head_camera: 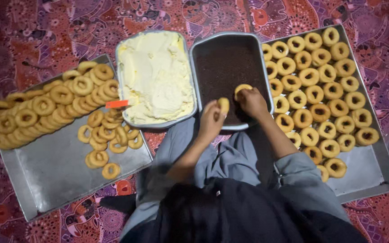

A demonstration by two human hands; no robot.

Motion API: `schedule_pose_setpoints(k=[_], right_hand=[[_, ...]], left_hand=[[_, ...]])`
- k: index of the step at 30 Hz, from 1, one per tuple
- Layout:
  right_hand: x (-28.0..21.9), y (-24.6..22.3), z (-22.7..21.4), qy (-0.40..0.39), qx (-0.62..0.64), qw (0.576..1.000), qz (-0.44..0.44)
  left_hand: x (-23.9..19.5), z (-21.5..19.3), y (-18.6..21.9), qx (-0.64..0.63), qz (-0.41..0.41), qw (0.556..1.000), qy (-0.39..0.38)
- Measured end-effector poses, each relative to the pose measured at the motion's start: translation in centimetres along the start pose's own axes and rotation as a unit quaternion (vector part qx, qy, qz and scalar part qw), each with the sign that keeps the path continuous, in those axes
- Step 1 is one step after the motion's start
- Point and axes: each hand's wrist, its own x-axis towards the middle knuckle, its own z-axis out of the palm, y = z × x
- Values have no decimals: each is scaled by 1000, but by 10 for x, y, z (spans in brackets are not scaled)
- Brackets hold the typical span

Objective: The person fills ring-shaped donuts with a white cream and then dips them into a dark granular topping. They place the finished donuts onto a metal tray.

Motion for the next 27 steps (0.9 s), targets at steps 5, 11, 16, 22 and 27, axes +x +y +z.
schedule_pose_setpoints(k=[5,11,16,22,27], right_hand=[[-6,18,-2,113,502,774,369],[-25,-15,-21,127,555,787,239],[-23,-81,-36,201,116,969,-88],[-16,-89,-61,221,393,879,158],[-51,-19,-36,86,715,610,331]], left_hand=[[41,28,-23,211,66,965,-142],[24,48,-53,-573,-296,762,57],[19,41,-32,-653,-289,698,44],[36,31,11,-649,-261,715,-13],[49,27,57,-269,-313,905,-101]])
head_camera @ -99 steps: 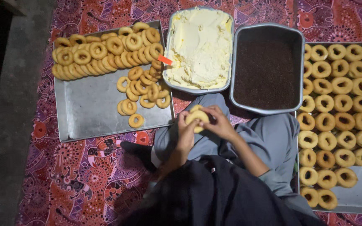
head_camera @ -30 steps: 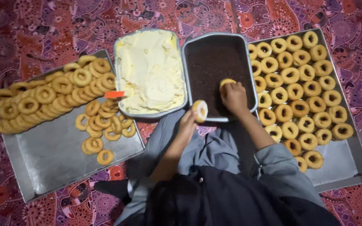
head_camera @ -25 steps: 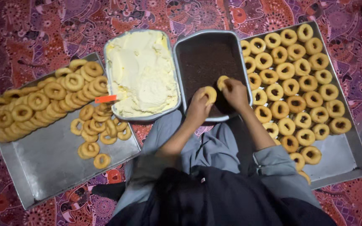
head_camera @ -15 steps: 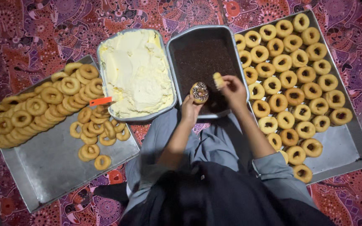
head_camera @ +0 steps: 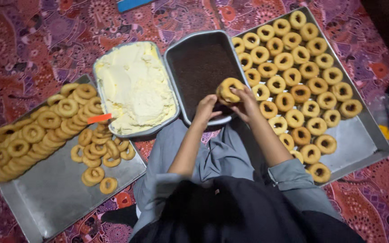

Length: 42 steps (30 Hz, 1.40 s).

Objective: The person fills ring-shaped donuts with a white cream and then dips them into a dark granular topping. They place the finished donuts onto a metal tray.

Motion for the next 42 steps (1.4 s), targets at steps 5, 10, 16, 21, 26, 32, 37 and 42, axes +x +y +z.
schedule_pose_setpoints(k=[5,10,16,21,26,32,37,42], right_hand=[[-55,-9,-172,152,9,985,-79],[-184,-55,-332,328,-88,909,-241],[-254,-70,-395,319,-318,892,-40],[-238,-77,-391,216,-399,881,131],[-228,-79,-370,190,-407,865,221],[-224,-66,-358,158,-434,853,241],[-222,-65,-353,172,-451,845,229],[-212,-73,-326,271,-662,681,160]], left_hand=[[-42,-8,6,452,326,816,154],[-85,-72,-16,441,301,823,195],[-154,-132,-51,388,294,826,284],[-205,-151,-77,404,251,798,370],[-226,-169,-96,369,204,811,406],[-230,-207,-115,281,179,822,462],[-209,-259,-108,395,180,776,458],[-164,-305,-75,623,28,689,369]])
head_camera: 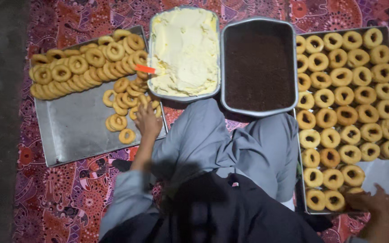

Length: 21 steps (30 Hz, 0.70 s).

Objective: The person fills ring-shaped donuts with a white cream and then dips them into a dark granular topping. They place the finished donuts onto a metal tray.

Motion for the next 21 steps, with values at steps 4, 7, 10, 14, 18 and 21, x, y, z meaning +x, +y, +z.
schedule_pose_setpoints(k=[4,7,10,14,18,21], right_hand=[[-10,-42,12,216,-64,971,-80],[-19,-112,47,276,-20,941,-197],[-53,-213,97,304,97,842,-434],[-165,-341,177,32,202,818,-537],[-278,-413,226,-107,179,588,-781],[-299,-430,234,-102,167,557,-807]], left_hand=[[29,14,-1,5,-34,997,-72],[29,36,-11,-32,-39,999,15],[10,57,-25,-163,-121,975,95],[-54,53,-32,-768,-193,606,75],[-126,6,4,-704,-16,710,22],[-141,-31,42,-865,-144,471,-91]])
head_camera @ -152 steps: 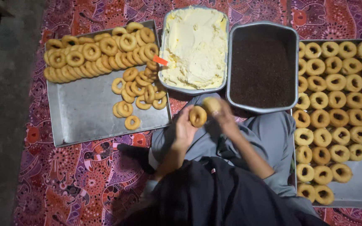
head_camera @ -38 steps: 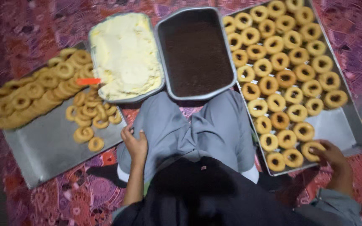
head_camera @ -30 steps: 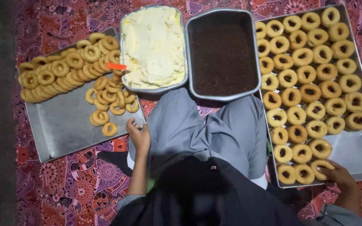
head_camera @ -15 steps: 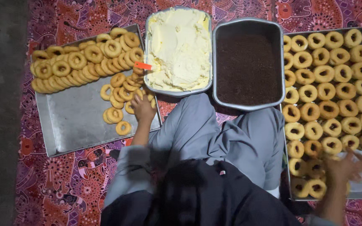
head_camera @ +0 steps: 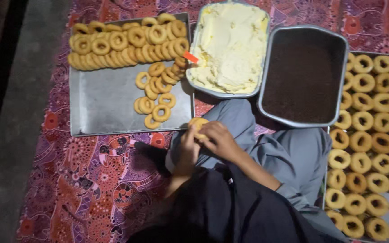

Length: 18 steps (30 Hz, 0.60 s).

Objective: The person fills ring-shaped donuts with a white cream and then dips them into a dark granular topping. They place the finished donuts onto a metal tray.

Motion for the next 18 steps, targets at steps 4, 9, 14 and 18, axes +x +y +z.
schedule_pose_setpoints(k=[4,9,14,18], right_hand=[[-9,40,-26,95,245,900,349],[-25,55,-52,165,319,851,383],[8,23,-44,-57,177,973,135],[58,62,-64,-112,0,992,49]], left_hand=[[9,31,22,-13,-34,999,22],[28,36,12,-89,-130,985,-64],[49,16,-10,-316,-163,890,-286],[63,-10,-15,-110,-199,974,-26]])
